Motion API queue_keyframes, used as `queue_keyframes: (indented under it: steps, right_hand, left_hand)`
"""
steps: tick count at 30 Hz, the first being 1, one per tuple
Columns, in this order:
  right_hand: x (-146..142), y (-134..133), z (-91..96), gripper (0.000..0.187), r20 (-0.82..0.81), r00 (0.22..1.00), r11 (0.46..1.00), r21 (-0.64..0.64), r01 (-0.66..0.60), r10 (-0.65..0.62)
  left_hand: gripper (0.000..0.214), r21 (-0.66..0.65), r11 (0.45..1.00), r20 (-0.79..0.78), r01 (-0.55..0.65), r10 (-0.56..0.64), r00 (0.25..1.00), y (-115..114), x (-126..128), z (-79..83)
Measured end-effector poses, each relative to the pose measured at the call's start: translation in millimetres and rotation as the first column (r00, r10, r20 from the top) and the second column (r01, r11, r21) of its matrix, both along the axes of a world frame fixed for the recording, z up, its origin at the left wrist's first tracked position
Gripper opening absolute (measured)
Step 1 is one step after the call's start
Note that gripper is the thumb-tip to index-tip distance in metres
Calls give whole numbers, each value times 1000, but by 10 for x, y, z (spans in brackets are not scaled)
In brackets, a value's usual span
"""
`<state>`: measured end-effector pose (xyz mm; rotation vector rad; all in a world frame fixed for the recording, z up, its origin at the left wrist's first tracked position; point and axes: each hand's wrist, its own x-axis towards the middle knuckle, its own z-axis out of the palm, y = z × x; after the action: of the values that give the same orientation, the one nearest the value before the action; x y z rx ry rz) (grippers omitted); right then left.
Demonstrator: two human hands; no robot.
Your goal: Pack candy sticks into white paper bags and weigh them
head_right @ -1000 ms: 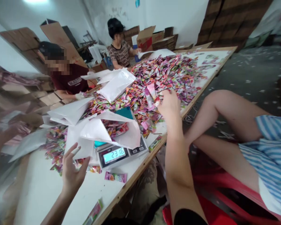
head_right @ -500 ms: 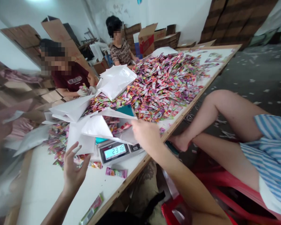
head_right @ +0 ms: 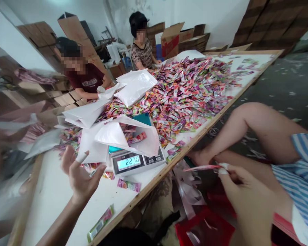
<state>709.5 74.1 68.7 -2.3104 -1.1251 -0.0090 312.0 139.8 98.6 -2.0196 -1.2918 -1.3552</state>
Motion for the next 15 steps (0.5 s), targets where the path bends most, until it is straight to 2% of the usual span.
queue_keyframes:
  steps: [3,5,8,10,13,15]
  right_hand:
    - [-1,283,-168,36,13,1000,1000,-29,1,0]
    - [28,495,-152,35,60,998,999,-25,-29,31]
    - [27,898,40,33,104,994,999,-33,-35,38]
    - [-22,1177,214,43,106,988,991,-87,-106,115]
    - [-119,1440,353,69,118,958,963,-86,-254,263]
    - [-127,1483,243,67,148,946,955,15,-295,289]
  left_hand:
    - [73,43,999,-37,15,-14,999,28,32,36]
    - [79,62,998,-76,17,-13,997,49,91,53]
    - [87,28,999,-140,28,-23,990,106,262,20]
    - [89,-17,999,-188,34,-37,982,156,420,-64]
    - [79,-97,995,-247,-39,14,969,213,656,-241]
    - [52,-138,986,-260,-88,50,964,259,745,-311]
